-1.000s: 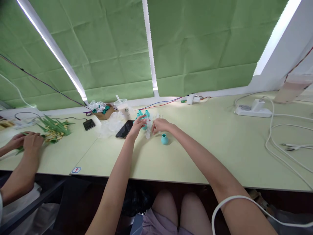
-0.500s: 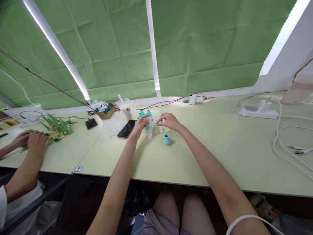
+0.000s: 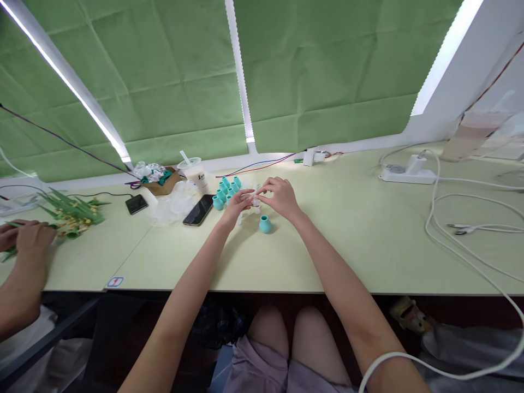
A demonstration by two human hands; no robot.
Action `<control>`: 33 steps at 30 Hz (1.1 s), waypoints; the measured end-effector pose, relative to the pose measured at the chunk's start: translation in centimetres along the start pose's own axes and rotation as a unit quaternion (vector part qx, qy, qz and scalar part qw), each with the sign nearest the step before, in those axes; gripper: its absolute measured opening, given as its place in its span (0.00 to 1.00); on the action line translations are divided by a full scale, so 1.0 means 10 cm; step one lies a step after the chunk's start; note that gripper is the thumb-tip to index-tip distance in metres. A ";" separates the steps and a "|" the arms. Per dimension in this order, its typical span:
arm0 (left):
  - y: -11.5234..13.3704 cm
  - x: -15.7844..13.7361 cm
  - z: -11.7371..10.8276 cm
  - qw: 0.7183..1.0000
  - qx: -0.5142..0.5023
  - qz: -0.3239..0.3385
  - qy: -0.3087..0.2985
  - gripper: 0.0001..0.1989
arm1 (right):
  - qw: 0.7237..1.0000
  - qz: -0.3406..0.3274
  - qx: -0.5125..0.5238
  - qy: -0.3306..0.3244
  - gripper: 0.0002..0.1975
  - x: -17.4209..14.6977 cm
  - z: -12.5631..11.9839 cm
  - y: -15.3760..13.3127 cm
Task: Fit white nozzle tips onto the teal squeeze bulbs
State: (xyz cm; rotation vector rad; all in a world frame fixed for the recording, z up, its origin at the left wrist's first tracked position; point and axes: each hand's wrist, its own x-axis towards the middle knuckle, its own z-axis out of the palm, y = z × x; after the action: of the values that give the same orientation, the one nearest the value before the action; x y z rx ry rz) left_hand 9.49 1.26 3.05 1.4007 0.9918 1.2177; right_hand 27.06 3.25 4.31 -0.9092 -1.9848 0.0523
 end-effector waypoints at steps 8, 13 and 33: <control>0.01 0.01 -0.04 1.000 -0.008 0.007 0.001 0.21 | 0.999 -0.014 0.047 0.014 0.06 0.00 0.01 0.05; 0.04 0.00 -0.03 1.000 -0.002 0.006 0.016 0.18 | 0.997 0.001 0.067 0.032 0.06 0.01 -0.02 0.03; -0.01 0.01 0.01 1.000 0.004 0.020 -0.001 0.21 | 0.998 -0.004 0.055 0.004 0.06 0.00 0.01 -0.02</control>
State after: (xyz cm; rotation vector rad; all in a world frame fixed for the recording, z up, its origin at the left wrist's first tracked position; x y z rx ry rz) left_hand 9.65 1.38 2.98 1.4337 0.9729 1.2437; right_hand 26.91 3.15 4.29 -0.8286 -1.9581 0.1520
